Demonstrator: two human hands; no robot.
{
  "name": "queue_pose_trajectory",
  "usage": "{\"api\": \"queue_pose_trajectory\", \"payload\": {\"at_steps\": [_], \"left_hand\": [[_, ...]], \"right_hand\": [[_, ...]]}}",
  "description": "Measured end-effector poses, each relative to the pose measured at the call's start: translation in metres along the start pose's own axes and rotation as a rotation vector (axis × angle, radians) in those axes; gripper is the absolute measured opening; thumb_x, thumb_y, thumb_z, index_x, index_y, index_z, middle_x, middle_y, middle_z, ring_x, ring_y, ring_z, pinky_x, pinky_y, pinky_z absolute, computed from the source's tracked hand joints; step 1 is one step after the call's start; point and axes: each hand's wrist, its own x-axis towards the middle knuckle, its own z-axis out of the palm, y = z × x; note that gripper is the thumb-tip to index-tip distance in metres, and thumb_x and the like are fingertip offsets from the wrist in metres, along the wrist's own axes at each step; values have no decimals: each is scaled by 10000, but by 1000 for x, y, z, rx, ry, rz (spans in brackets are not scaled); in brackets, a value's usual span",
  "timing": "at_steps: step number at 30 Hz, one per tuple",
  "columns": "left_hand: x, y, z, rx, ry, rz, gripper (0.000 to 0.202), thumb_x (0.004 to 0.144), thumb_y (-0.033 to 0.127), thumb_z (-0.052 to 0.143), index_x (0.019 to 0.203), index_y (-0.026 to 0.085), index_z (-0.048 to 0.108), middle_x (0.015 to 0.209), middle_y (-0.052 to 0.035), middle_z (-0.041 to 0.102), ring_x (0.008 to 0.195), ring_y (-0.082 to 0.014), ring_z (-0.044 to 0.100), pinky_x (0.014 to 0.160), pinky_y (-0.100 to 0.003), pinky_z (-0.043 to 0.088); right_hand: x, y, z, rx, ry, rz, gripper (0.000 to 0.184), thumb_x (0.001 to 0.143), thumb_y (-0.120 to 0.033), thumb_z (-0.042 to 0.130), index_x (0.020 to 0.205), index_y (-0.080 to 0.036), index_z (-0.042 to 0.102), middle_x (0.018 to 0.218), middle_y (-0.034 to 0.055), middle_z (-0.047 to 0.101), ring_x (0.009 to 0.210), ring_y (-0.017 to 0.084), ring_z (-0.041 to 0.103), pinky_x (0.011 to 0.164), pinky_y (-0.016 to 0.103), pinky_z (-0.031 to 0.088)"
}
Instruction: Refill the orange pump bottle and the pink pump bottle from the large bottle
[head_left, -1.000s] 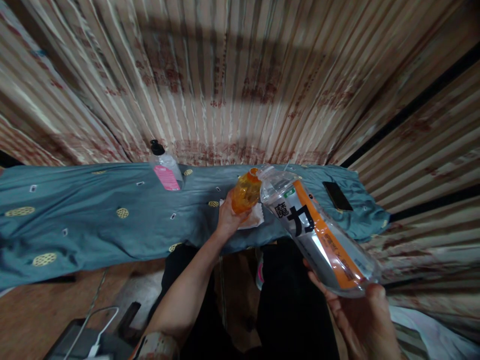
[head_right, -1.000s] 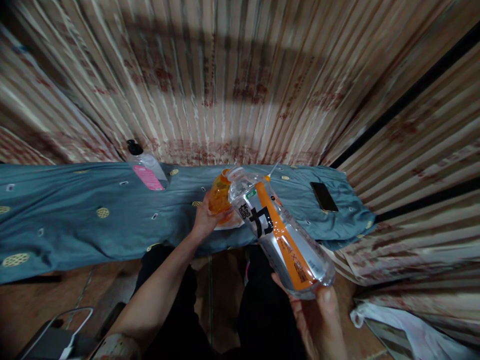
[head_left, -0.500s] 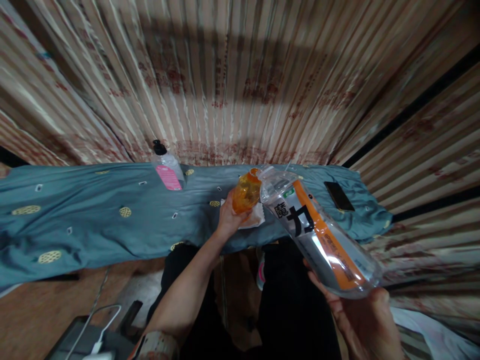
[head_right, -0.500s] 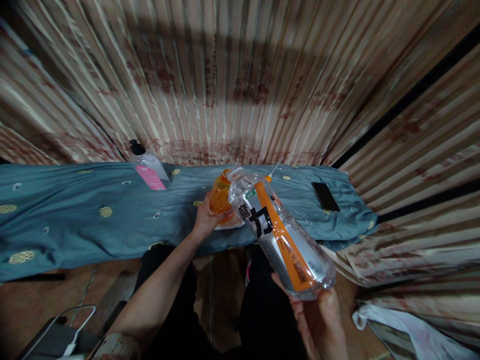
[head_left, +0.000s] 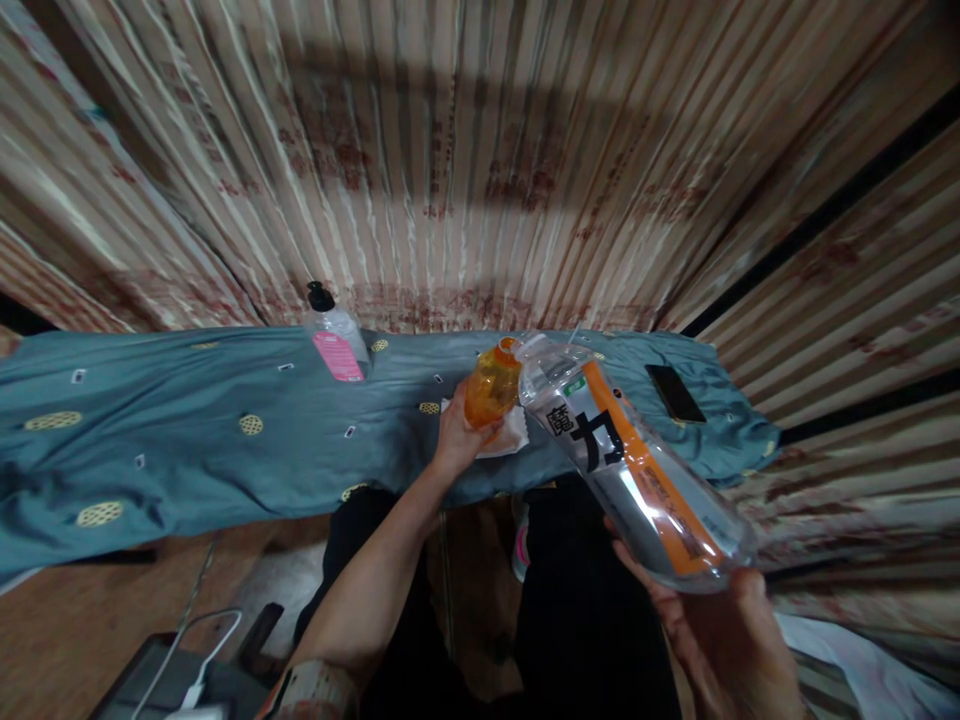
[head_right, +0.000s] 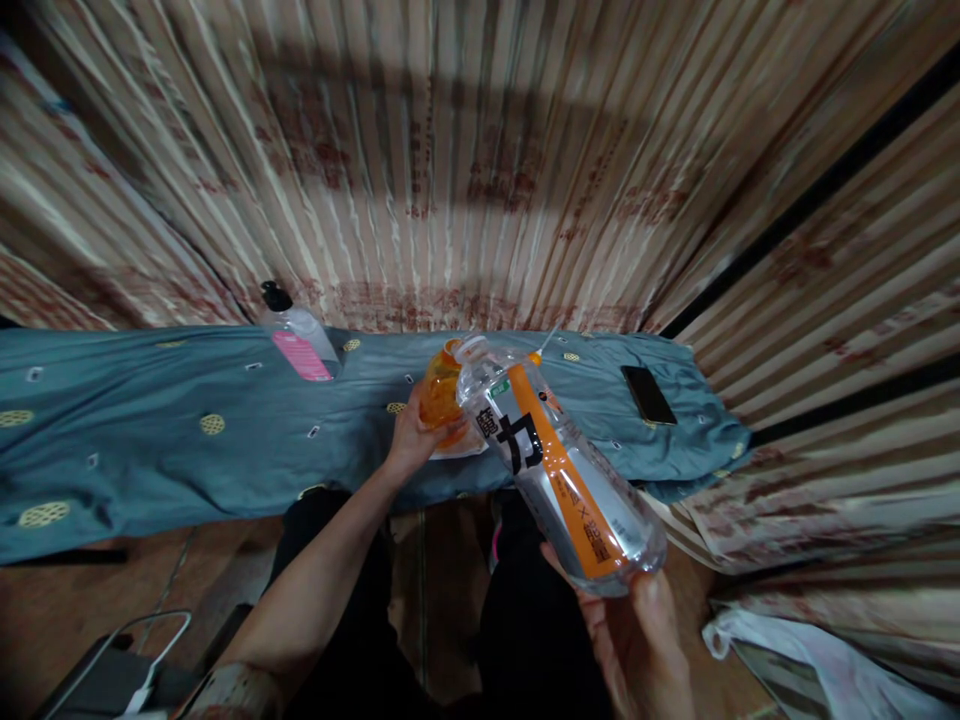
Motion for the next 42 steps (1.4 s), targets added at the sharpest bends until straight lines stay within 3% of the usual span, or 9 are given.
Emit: {"api": "queue_pose_trajectory", "payload": {"at_steps": [4,11,18,24,29,35,42], "left_hand": [[0,2,0,6,-2,-11,783,674,222,920,1375,228,571,1286,-78,758,1197,-292,737,1075,-455,587],[-1,2,0,-7,4,-21,777,681,239,920,1377,218,575,1274,-87,763,1189,-295,742,1077,-456,589],[-1,2,0,-3,9,-43,767,685,234,920,1372,227,579,1289,-82,762,1207,-290,736,1091,-462,584],[0,3,1,-20,-5,-57,776,678,206,913,1374,223,571,1288,-79,762,1203,-288,740,1089,-452,587],[-1,1,1,-10,6,-27,767,687,224,920,1372,234,573,1289,-73,758,1209,-284,736,1094,-451,586],[-1,2,0,-4,0,-29,769,692,235,914,1378,231,569,1286,-72,758,1204,-283,736,1092,-459,585],[-1,3,1,-11,2,-24,741,685,217,908,1349,238,580,1288,-66,755,1214,-283,732,1102,-456,581]], "right_hand": [[5,6,-12,12,-35,1,644,825,-583,823,1396,-315,692,1577,126,602,1352,427,649,1173,747,420],[5,7,-17,64,-48,1,612,864,-521,800,1432,-336,665,1530,108,650,1308,385,689,1138,708,493],[4,8,-17,57,-30,13,486,863,-498,799,1314,-326,742,1489,98,684,1320,386,682,1166,717,458],[1,3,-13,58,-22,26,391,854,-487,797,1196,-298,791,1431,90,725,1255,363,722,1136,684,505],[0,4,-14,29,-12,22,478,864,-514,784,1301,-326,750,1452,90,711,1302,373,692,1171,709,452],[2,6,-15,-13,-42,-16,564,893,-523,761,1421,-342,677,1524,97,656,1338,376,669,1255,732,278],[-2,1,-14,-58,-56,-32,578,877,-552,781,1404,-335,687,1495,112,675,1338,382,668,1261,728,278]]}}
